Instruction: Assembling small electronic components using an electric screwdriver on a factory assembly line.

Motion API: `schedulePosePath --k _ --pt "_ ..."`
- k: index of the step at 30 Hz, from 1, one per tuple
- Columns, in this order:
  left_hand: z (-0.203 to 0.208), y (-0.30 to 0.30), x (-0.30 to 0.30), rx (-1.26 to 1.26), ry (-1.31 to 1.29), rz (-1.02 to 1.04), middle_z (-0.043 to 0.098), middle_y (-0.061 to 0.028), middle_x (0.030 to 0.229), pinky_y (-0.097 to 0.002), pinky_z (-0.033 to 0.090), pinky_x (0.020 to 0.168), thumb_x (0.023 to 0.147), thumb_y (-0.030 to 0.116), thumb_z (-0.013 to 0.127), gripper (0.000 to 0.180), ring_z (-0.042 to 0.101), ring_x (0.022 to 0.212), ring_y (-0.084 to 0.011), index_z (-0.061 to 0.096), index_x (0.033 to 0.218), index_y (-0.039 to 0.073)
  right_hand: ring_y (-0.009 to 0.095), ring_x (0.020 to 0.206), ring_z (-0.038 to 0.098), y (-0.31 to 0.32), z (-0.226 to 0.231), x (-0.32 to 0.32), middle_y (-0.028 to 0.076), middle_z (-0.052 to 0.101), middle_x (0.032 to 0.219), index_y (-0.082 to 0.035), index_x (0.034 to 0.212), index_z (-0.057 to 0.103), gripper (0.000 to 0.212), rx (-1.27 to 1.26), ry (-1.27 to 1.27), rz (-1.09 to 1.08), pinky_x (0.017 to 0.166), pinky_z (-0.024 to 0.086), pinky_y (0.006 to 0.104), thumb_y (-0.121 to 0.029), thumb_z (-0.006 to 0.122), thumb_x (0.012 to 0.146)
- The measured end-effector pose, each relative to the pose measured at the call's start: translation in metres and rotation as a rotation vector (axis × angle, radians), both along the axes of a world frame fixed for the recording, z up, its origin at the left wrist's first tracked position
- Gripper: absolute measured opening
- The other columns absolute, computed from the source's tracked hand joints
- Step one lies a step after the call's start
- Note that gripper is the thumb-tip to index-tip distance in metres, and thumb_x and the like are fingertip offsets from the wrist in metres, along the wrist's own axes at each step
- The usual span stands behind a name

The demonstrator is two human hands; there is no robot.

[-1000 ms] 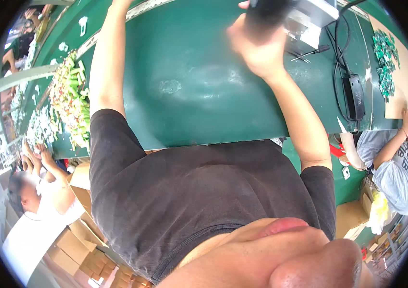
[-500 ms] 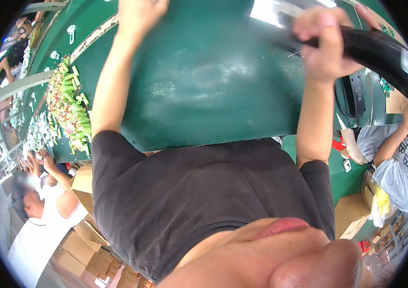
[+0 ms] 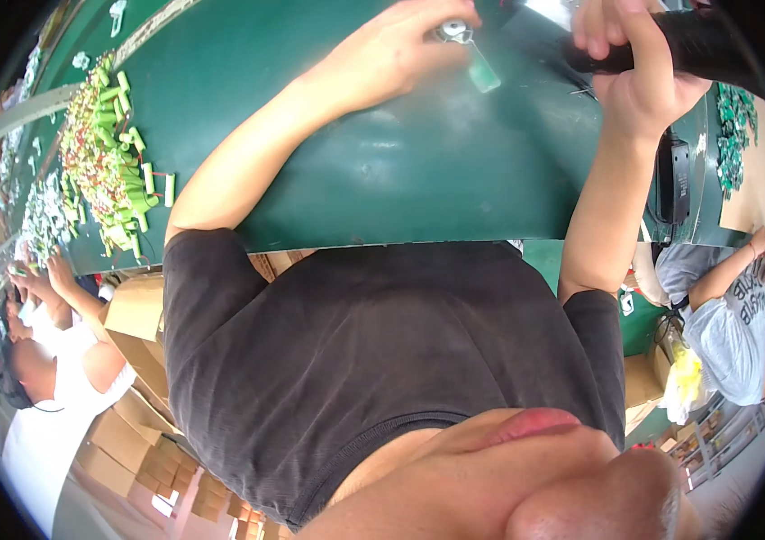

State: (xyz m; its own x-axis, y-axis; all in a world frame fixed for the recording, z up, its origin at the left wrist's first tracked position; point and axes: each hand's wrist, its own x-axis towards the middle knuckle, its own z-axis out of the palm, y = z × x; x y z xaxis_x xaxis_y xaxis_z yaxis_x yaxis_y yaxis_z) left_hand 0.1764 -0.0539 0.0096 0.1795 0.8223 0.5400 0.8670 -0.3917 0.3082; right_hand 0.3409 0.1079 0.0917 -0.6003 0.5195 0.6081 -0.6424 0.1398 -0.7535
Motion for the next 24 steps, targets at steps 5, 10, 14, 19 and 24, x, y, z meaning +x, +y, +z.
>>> schedulePosePath --k 5,10,14,19,24 --pt "0.02 -0.009 0.001 -0.016 -0.074 -0.027 0.057 -0.018 0.13 -0.0444 0.052 0.094 0.079 0.012 0.074 0.027 0.059 0.114 -0.0387 0.068 0.105 0.004 0.014 0.046 0.047 -0.022 -0.025 -0.013 0.004 0.05 0.065 -0.004 0.139 0.035 0.053 -0.072 0.066 0.042 0.047 0.043 0.0287 0.005 0.061 0.094" --pt "0.011 -0.014 0.004 -0.081 -0.096 -0.089 0.053 -0.0224 0.136 -0.046 0.049 0.102 0.08 0.022 0.077 0.036 0.055 0.123 -0.0416 0.068 0.11 0.003 0.014 0.048 0.048 -0.033 -0.04 -0.018 0.004 0.051 0.066 -0.004 0.139 0.033 0.054 -0.092 0.071 0.032 0.05 0.045 0.0282 0.005 0.061 0.094" --pt "0.005 -0.012 0.006 -0.108 -0.102 -0.12 0.05 -0.0258 0.142 -0.0473 0.046 0.108 0.081 0.029 0.08 0.044 0.051 0.131 -0.0439 0.069 0.114 0.002 0.014 0.048 0.049 -0.03 -0.046 -0.02 0.005 0.051 0.066 -0.003 0.139 0.033 0.053 -0.029 0.066 0.013 0.05 0.045 0.0281 0.005 0.061 0.095" --pt "0.0 -0.014 0.009 -0.114 -0.093 -0.117 0.048 -0.0279 0.144 -0.0477 0.045 0.112 0.081 0.034 0.082 0.048 0.048 0.135 -0.0448 0.069 0.114 0.001 0.014 0.049 0.05 -0.029 -0.05 -0.021 0.005 0.052 0.066 -0.003 0.139 0.033 0.052 0.01 0.052 0.008 0.051 0.045 0.0279 0.005 0.061 0.095" --pt "0.002 -0.015 0.011 -0.126 -0.08 -0.102 0.047 -0.0281 0.145 -0.047 0.045 0.112 0.081 0.033 0.081 0.047 0.047 0.136 -0.044 0.069 0.113 0.001 0.014 0.05 0.05 -0.029 -0.051 -0.022 0.006 0.053 0.066 -0.002 0.138 0.034 0.051 0.017 0.014 -0.003 0.052 0.046 0.0279 0.006 0.06 0.095"
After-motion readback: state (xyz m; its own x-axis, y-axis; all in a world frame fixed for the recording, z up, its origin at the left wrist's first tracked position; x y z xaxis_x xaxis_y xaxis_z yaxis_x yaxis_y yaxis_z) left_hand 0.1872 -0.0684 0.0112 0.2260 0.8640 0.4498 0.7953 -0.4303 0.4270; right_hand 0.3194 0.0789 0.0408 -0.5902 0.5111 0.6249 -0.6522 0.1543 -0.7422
